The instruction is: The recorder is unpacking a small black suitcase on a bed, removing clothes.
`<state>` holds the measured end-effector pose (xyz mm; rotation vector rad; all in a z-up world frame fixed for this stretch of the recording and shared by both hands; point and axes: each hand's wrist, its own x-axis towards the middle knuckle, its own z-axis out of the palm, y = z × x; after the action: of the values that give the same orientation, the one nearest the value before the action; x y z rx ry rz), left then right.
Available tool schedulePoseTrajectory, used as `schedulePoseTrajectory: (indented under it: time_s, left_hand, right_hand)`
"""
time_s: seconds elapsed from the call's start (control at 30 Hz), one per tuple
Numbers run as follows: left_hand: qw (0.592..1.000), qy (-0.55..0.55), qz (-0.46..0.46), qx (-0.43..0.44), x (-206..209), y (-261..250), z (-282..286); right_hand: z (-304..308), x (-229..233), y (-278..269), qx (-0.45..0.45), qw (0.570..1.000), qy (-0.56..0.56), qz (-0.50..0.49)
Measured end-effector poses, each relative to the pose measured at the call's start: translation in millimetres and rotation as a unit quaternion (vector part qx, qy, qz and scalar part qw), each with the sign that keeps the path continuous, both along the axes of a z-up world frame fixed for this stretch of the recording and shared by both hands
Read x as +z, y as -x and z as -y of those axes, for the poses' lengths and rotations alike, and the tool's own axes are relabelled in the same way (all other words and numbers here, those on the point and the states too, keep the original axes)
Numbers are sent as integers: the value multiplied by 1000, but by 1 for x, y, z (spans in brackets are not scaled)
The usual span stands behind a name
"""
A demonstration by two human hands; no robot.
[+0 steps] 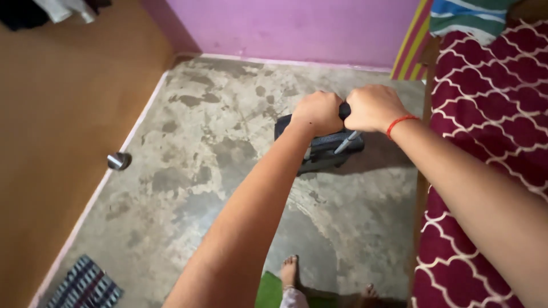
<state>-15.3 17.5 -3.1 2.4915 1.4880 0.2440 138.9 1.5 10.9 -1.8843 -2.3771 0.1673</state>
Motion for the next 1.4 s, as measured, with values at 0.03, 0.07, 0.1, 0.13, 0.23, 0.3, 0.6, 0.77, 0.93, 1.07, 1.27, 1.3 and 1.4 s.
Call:
schedulePoseTrajectory:
  time_s: [0.03,0.07,0.1,0.13,0.23,0.3,0.6,0.77,0.93,1.07,1.27,1.3,1.4]
  left_hand:
    - [1000,2,-2,-13,-1,2,1]
    - [1000,-1,2,-23,-1,2,-2]
    - [999,-4,6,-32,-2,2,-5]
    - [999,0,6,-49,-3,4,-3]
    - [997,0,18,-71,-1,9,-3]
    - [997,12,35,-63,3,13,-3]
    - [996,13,35,-85,7,14,-9]
    - [995,15,34,-94,9,15,-7]
    - [995,16,35,-90,13,21,-9]
    - [994,26,47,-92,15,26,-14]
    - [996,10,36,-85,14,31,-16]
    - [996,15,36,-82,15,32,-12]
    - [996,10,37,-85,19,25,-12]
  right_hand:
    - [3,-3,0,-13,1000,2,-2]
    - [3,-6,-2,-6,1000,-5,14]
    - [3,-9,-3,1,999,-12,30]
    - [9,-6,2,-15,999,-8,29]
    - [14,1,12,-52,998,-9,23]
    - [14,-1,15,-58,998,0,35]
    - [17,10,19,-82,996,6,39]
    - [15,5,17,-69,996,-2,56]
    - [13,4,21,-70,997,-7,31]
    - [11,9,29,-66,997,-4,50]
    - [9,17,35,-65,997,-4,37]
    - [10,17,35,-62,997,-2,40]
    - [13,9,28,-59,997,-19,43]
